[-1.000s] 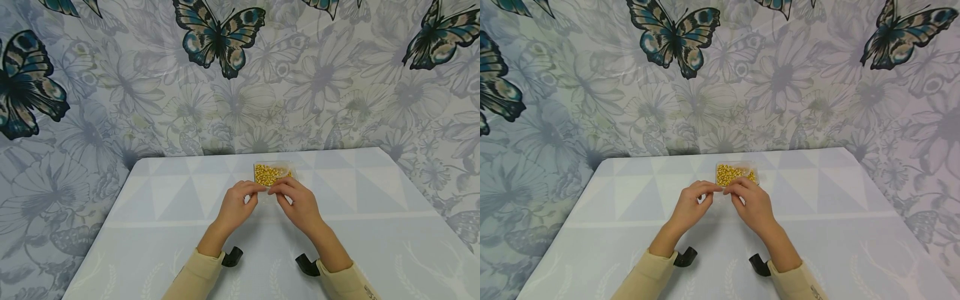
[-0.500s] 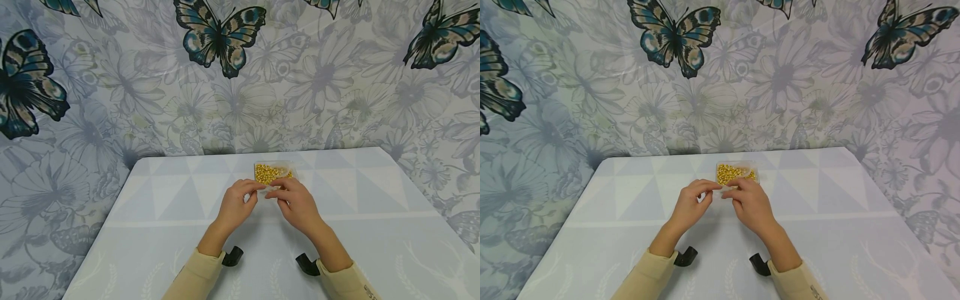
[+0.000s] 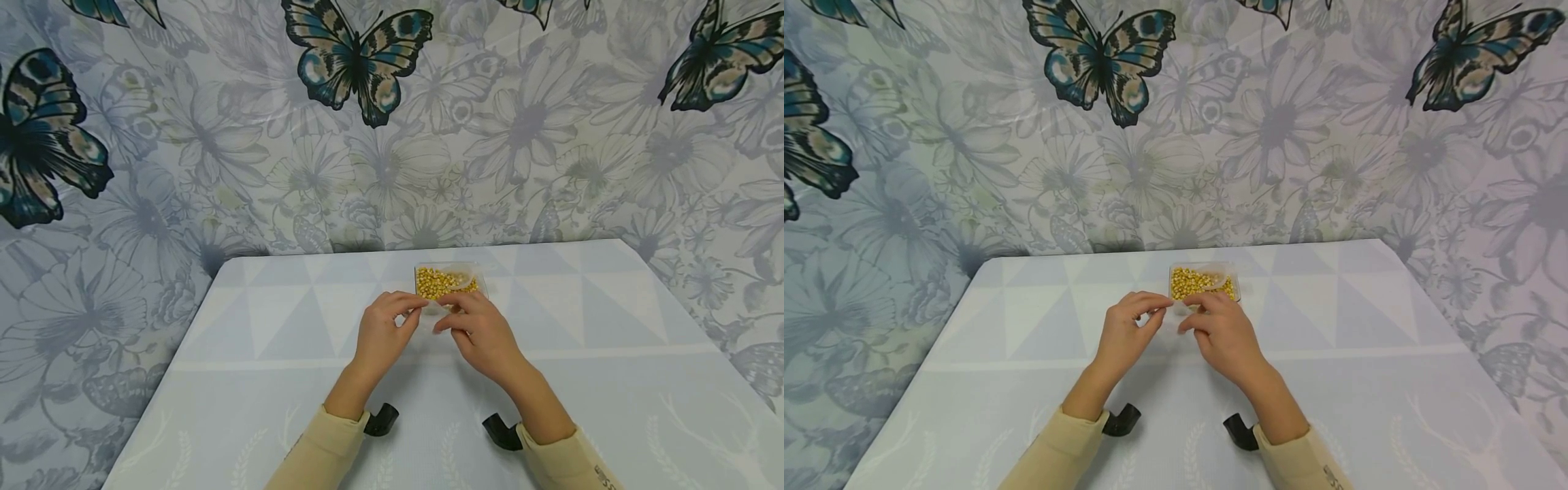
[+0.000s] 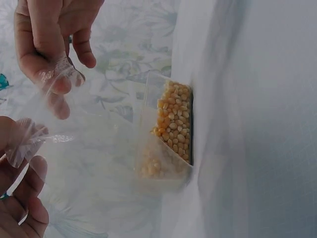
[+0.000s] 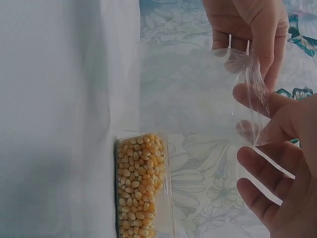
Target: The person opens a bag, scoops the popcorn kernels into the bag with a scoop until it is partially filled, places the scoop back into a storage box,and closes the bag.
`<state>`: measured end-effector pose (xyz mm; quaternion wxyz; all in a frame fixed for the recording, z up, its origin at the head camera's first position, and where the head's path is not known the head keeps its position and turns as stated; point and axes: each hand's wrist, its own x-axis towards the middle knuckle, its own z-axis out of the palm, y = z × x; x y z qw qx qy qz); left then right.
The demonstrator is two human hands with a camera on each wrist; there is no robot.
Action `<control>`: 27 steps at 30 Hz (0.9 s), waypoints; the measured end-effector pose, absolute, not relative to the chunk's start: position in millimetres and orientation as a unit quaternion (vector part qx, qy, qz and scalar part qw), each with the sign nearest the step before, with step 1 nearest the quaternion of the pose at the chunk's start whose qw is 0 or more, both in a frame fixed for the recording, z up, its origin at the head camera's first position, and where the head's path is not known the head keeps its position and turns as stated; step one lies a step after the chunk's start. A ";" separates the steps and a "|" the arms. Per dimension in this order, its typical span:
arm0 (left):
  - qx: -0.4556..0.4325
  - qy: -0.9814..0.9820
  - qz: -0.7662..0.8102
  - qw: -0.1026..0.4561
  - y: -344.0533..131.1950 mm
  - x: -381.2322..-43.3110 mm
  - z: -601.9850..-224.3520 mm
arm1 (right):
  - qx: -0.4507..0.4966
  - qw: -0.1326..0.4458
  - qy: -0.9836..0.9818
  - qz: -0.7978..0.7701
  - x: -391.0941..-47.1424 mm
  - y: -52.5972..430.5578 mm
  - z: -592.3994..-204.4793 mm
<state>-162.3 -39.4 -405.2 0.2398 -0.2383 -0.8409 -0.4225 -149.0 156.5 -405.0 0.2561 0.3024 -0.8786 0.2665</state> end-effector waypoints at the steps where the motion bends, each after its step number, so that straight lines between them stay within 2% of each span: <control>1: -0.237 -0.842 -0.420 0.240 -39.2 -162.4 -405.3 | 0.300 0.256 -0.880 0.266 -148.8 156.3 -404.9; 11: -0.235 -0.858 -0.397 0.227 -37.6 -160.7 -404.6 | 0.261 0.268 -0.888 0.267 -148.3 155.1 -406.0; 27: -0.229 -0.857 -0.423 0.184 -36.5 -159.5 -403.4 | 0.227 0.251 -0.899 0.277 -147.6 153.5 -406.8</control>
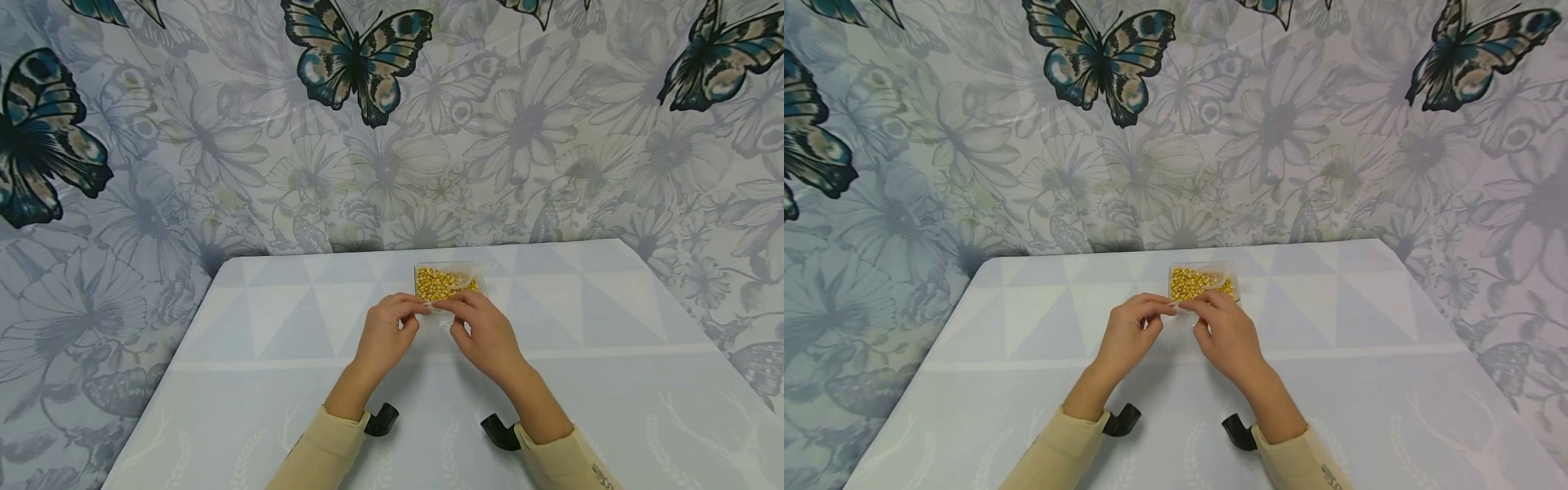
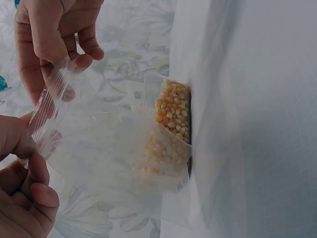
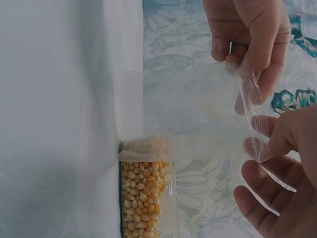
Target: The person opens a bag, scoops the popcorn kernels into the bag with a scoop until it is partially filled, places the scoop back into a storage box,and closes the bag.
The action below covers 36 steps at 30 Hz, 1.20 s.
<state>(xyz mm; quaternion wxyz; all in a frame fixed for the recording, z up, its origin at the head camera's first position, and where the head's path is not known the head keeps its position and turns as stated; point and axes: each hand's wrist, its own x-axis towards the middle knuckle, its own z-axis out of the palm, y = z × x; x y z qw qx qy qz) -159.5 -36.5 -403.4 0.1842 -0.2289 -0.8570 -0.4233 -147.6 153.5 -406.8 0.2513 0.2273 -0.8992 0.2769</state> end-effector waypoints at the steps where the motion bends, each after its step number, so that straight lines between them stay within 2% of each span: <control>1: -0.230 -0.856 -0.426 0.181 -36.4 -159.4 -403.1 | 0.228 0.252 -0.899 0.278 -147.8 153.6 -407.1; 14: -0.231 -0.848 -0.431 0.202 -36.9 -162.4 -406.4 | 0.242 0.262 -0.889 0.289 -148.8 154.6 -408.4; 36: -0.255 -0.831 -0.452 0.202 -43.5 -164.0 -403.5 | 0.266 0.276 -0.861 0.335 -151.5 158.0 -407.5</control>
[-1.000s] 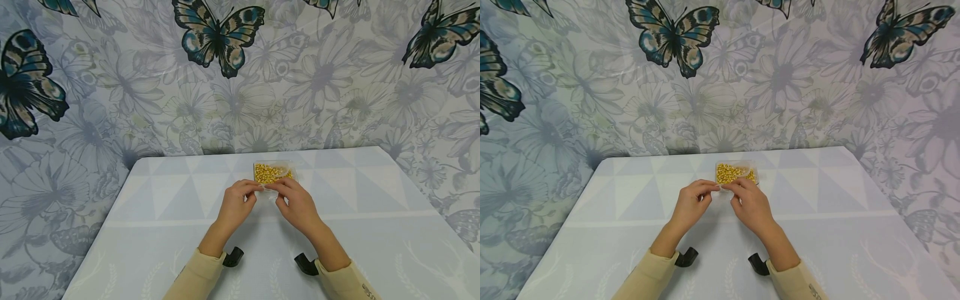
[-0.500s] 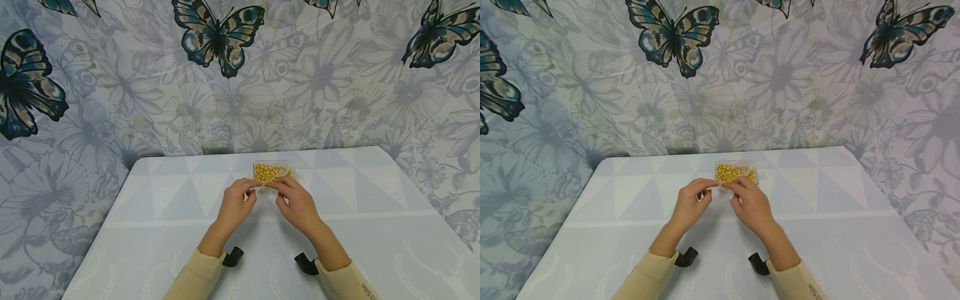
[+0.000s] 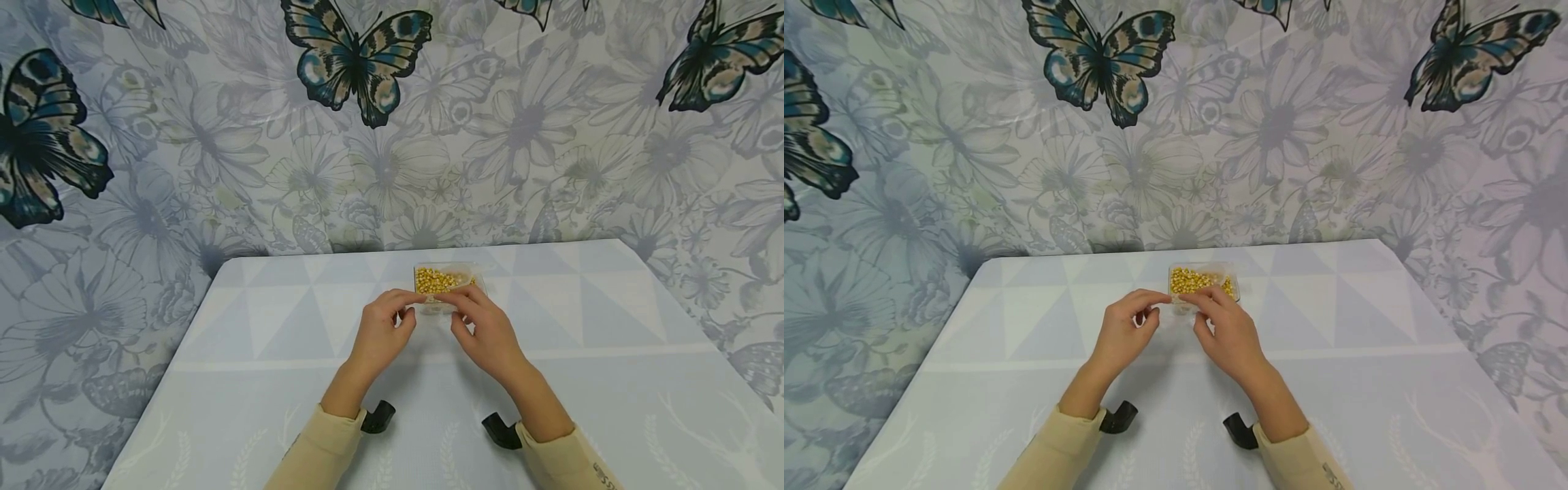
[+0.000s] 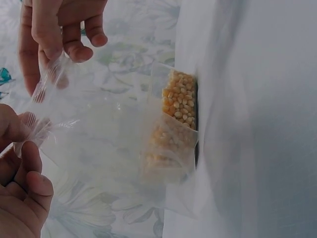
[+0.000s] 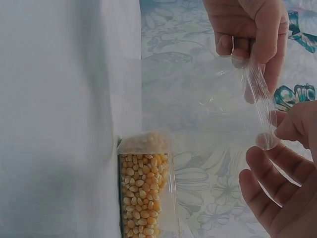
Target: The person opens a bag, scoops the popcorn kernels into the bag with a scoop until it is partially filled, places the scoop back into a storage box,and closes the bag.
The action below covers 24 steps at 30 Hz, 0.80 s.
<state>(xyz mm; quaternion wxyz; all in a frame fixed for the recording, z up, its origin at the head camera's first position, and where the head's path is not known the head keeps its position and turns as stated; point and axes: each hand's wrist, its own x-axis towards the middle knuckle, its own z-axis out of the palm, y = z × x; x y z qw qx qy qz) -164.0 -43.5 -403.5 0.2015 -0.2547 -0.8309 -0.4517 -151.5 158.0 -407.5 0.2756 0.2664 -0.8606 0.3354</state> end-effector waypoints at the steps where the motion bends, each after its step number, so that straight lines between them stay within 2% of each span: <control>1: -0.255 -0.830 -0.454 0.200 -44.0 -164.2 -403.3 | 0.267 0.276 -0.859 0.338 -151.6 158.3 -407.1; 12: -0.253 -0.825 -0.463 0.202 -50.6 -167.9 -401.5 | 0.234 0.269 -0.860 0.365 -155.1 167.4 -402.6; 24: -0.221 -0.827 -0.470 0.214 -61.8 -172.9 -401.0 | 0.101 0.268 -0.879 0.382 -168.4 194.5 -412.7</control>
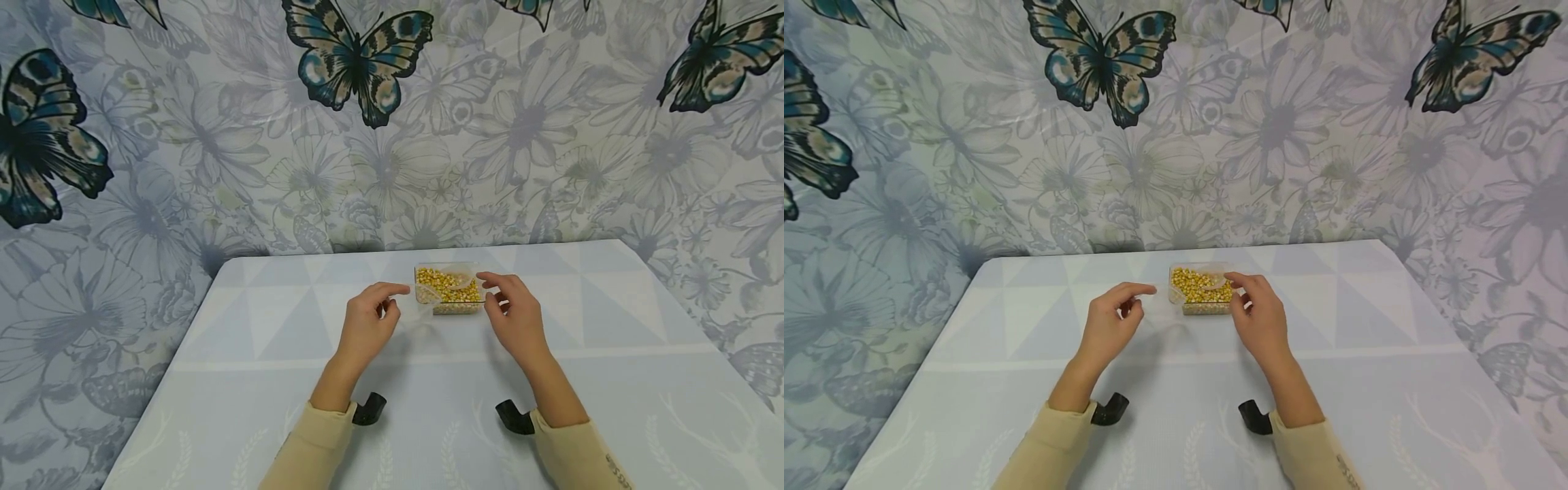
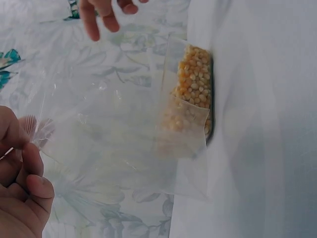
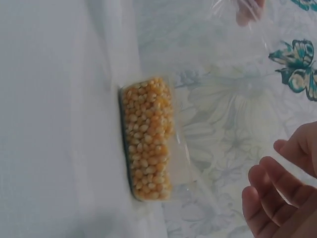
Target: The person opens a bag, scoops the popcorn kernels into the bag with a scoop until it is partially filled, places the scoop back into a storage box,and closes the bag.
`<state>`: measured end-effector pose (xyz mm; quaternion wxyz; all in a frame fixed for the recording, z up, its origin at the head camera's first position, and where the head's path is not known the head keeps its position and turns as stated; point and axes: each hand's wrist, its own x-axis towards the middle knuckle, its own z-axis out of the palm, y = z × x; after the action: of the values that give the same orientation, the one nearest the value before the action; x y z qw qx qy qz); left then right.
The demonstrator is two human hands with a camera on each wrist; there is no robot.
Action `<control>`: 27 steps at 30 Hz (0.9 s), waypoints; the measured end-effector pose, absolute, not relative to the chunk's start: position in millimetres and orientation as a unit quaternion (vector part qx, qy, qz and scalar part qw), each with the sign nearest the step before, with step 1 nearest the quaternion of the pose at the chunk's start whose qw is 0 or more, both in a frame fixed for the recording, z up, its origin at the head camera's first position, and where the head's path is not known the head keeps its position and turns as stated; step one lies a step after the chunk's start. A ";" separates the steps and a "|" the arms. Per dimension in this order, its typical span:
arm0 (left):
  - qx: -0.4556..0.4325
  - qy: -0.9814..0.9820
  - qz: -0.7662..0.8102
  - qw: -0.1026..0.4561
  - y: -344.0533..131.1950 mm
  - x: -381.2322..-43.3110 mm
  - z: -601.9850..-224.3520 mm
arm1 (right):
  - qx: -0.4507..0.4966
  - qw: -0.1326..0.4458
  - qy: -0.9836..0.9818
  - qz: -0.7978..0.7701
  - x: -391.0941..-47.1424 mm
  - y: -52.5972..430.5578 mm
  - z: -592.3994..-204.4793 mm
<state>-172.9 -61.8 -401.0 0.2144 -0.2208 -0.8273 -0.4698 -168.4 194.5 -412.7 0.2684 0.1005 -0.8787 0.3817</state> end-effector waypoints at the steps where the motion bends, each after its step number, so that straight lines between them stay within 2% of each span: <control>1: -0.218 -0.828 -0.469 0.216 -62.3 -173.2 -401.2 | 0.090 0.265 -0.879 0.386 -169.2 196.0 -414.2; 6: -0.200 -0.831 -0.473 0.215 -64.9 -173.0 -400.0 | 0.042 0.236 -0.886 0.397 -172.9 202.8 -422.5; 18: -0.186 -0.834 -0.470 0.222 -70.6 -175.1 -398.8 | -0.049 0.116 -0.900 0.418 -182.6 214.2 -440.2; 27: -0.166 -0.843 -0.468 0.207 -73.2 -177.1 -400.7 | -0.062 0.029 -0.863 0.501 -188.1 218.1 -449.7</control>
<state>-177.1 -73.2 -400.7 0.2066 -0.1656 -0.8429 -0.4684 -188.1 218.1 -449.7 0.0290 -0.0617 -0.8626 0.5012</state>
